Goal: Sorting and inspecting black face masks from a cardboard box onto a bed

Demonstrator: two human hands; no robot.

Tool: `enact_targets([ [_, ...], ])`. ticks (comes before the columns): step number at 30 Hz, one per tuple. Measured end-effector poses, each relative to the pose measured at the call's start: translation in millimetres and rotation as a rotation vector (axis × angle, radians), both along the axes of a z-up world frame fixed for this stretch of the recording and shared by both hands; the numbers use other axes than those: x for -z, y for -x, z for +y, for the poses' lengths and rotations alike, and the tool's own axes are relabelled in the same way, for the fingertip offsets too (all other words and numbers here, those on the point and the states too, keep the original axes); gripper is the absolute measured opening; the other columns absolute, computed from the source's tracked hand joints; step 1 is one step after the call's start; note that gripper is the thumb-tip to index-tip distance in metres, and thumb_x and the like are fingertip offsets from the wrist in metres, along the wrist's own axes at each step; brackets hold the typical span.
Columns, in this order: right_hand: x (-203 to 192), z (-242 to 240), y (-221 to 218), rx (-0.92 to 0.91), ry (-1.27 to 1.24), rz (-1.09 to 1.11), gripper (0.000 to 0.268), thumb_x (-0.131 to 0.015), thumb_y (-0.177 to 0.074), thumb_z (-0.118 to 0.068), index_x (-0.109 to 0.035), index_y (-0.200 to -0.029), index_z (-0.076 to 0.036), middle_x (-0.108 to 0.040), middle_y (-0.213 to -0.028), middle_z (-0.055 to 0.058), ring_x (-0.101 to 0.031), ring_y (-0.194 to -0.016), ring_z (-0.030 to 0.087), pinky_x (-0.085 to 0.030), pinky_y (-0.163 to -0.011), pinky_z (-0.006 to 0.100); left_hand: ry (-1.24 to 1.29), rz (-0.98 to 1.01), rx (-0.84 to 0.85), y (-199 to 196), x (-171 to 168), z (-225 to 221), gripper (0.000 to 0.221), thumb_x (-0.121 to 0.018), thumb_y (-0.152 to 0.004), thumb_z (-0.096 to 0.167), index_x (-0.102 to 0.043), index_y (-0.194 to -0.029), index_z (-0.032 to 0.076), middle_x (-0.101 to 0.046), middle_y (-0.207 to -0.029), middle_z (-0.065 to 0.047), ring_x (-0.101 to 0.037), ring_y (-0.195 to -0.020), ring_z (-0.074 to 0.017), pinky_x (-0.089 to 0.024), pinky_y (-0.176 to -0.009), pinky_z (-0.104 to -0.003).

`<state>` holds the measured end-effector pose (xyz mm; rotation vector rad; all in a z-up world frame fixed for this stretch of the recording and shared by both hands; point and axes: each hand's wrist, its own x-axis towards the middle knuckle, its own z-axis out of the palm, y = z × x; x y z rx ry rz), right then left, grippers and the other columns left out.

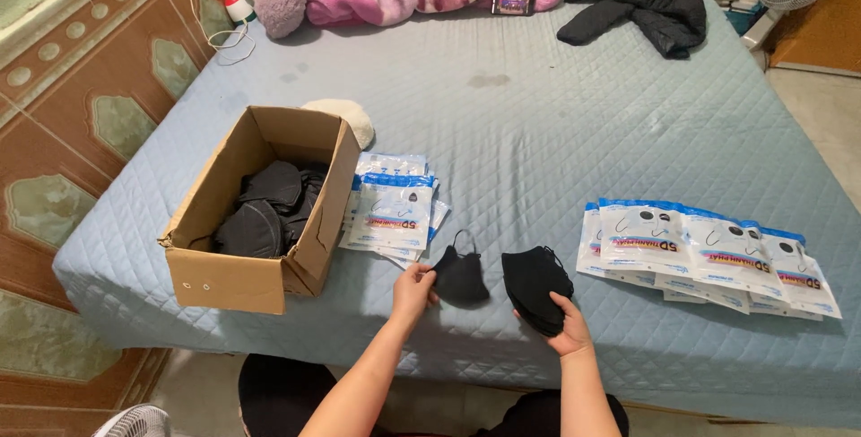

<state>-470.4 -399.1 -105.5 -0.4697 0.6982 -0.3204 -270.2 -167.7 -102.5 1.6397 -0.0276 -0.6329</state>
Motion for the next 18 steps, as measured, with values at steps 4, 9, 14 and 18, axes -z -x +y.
enact_targets([
  [4, -4, -1, -2, -0.03, 0.015, 0.006, 0.059, -0.054, -0.09, -0.016, -0.048, -0.147, -0.008, -0.053, -0.148, 0.022, -0.051, -0.134, 0.044, -0.041, -0.106, 0.072, -0.089, -0.024, 0.098, -8, 21, 5, 0.024, -0.059, -0.093, 0.015, -0.072, -0.112, 0.007, -0.066, -0.059, -0.009, -0.057, -0.044, -0.0163, -0.047, -0.046, -0.031],
  [9, 103, -56, -8, -0.158, -0.039, -0.017, 0.043, -0.065, -0.093, -0.016, -0.064, -0.134, -0.005, -0.064, -0.133, 0.026, -0.063, -0.122, 0.043, -0.044, -0.111, 0.063, -0.03, -0.164, 0.149, -15, 55, 5, 0.029, -0.068, -0.093, 0.012, -0.072, -0.121, 0.003, -0.072, -0.062, -0.013, -0.065, -0.037, -0.02, -0.051, -0.03, -0.026],
  [14, 119, -60, -29, -0.242, -0.003, -0.023, 0.042, -0.064, -0.093, -0.012, -0.064, -0.134, -0.002, -0.065, -0.132, 0.027, -0.064, -0.12, 0.044, -0.045, -0.109, 0.063, -0.037, -0.149, 0.166, -16, 49, 5, 0.03, -0.068, -0.093, 0.012, -0.072, -0.121, 0.004, -0.073, -0.064, -0.012, -0.067, -0.04, -0.02, -0.053, -0.032, -0.027],
  [18, 115, -52, -28, -0.282, 0.041, -0.022, 0.04, -0.064, -0.094, -0.008, -0.066, -0.133, -0.002, -0.068, -0.129, 0.026, -0.067, -0.116, 0.043, -0.048, -0.106, 0.06, -0.058, -0.166, 0.185, -9, 35, 9, 0.031, -0.07, -0.091, 0.013, -0.073, -0.121, 0.005, -0.07, -0.059, -0.01, -0.065, -0.04, -0.02, -0.05, -0.032, -0.027],
])
